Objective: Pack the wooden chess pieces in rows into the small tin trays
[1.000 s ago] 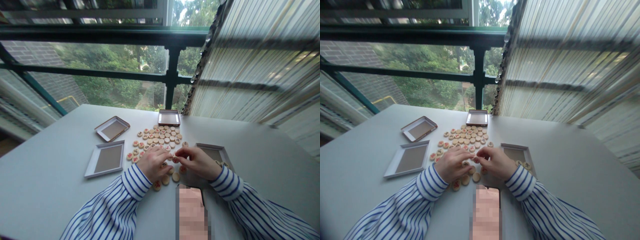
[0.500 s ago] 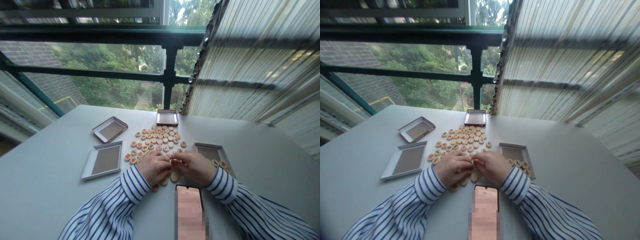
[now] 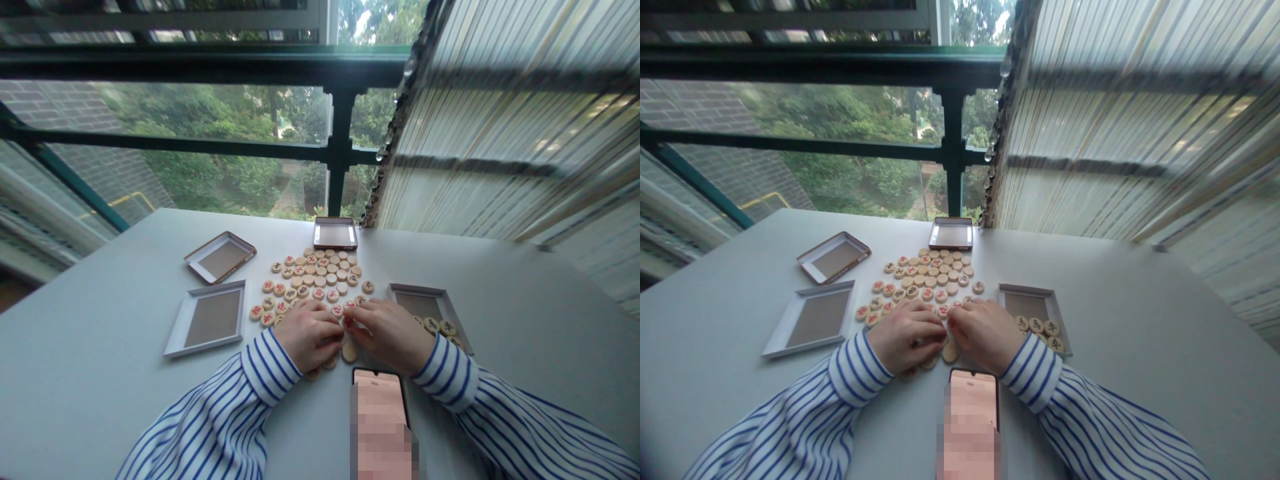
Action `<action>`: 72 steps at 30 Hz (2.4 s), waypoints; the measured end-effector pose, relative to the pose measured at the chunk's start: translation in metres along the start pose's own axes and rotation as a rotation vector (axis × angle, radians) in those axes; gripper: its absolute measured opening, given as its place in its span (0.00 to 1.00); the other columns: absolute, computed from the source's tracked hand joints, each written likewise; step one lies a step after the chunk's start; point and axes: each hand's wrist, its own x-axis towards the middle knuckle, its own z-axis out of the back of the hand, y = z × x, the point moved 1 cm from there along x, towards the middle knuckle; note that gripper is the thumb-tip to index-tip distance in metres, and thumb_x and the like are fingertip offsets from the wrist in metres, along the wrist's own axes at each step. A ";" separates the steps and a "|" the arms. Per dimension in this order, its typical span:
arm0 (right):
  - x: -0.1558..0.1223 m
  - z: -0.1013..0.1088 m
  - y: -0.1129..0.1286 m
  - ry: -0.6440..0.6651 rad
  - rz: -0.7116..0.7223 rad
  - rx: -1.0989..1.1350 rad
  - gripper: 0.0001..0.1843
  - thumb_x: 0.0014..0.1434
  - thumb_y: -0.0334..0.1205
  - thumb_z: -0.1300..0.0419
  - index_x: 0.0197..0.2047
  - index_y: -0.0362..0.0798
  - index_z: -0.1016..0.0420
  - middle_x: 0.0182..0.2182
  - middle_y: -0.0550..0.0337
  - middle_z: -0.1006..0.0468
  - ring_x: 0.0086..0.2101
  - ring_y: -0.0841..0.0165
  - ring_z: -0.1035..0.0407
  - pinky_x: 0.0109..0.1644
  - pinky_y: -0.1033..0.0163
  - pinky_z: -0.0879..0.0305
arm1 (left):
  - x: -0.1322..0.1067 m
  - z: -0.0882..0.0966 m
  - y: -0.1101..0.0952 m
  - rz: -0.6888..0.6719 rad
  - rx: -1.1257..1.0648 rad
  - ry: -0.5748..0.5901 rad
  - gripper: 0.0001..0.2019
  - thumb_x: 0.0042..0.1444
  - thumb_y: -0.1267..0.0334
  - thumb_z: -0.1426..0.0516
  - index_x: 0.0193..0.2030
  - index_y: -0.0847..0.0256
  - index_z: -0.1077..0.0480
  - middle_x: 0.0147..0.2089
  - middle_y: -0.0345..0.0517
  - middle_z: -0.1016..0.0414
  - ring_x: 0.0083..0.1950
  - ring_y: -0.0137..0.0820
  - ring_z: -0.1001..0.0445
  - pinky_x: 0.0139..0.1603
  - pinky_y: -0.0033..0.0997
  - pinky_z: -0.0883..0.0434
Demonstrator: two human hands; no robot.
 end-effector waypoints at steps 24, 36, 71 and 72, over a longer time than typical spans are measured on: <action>0.000 0.006 0.004 0.009 -0.031 -0.078 0.13 0.60 0.42 0.53 0.35 0.47 0.30 0.33 0.55 0.28 0.36 0.67 0.35 0.35 0.63 0.49 | 0.004 0.003 -0.007 0.076 -0.021 0.021 0.04 0.48 0.64 0.45 0.29 0.59 0.29 0.31 0.40 0.25 0.37 0.32 0.33 0.42 0.36 0.39; -0.002 0.013 0.001 -0.044 -0.045 -0.077 0.12 0.59 0.42 0.51 0.41 0.49 0.31 0.34 0.56 0.27 0.38 0.66 0.35 0.37 0.63 0.49 | 0.003 0.000 -0.004 0.079 -0.032 -0.060 0.06 0.49 0.65 0.45 0.32 0.59 0.28 0.31 0.43 0.24 0.37 0.32 0.32 0.42 0.36 0.38; -0.002 0.017 0.010 -0.368 0.205 0.114 0.08 0.58 0.39 0.48 0.40 0.47 0.33 0.34 0.58 0.26 0.35 0.69 0.35 0.40 0.62 0.45 | 0.005 0.004 0.001 0.581 -0.975 -0.203 0.13 0.53 0.56 0.47 0.30 0.65 0.31 0.22 0.38 0.35 0.24 0.22 0.37 0.25 0.22 0.38; -0.003 0.016 0.011 -0.363 0.209 0.115 0.08 0.58 0.38 0.48 0.40 0.47 0.33 0.34 0.58 0.26 0.35 0.69 0.36 0.40 0.62 0.45 | 0.005 0.004 0.001 0.583 -0.982 -0.199 0.13 0.53 0.56 0.47 0.30 0.65 0.31 0.22 0.38 0.34 0.24 0.22 0.37 0.25 0.22 0.38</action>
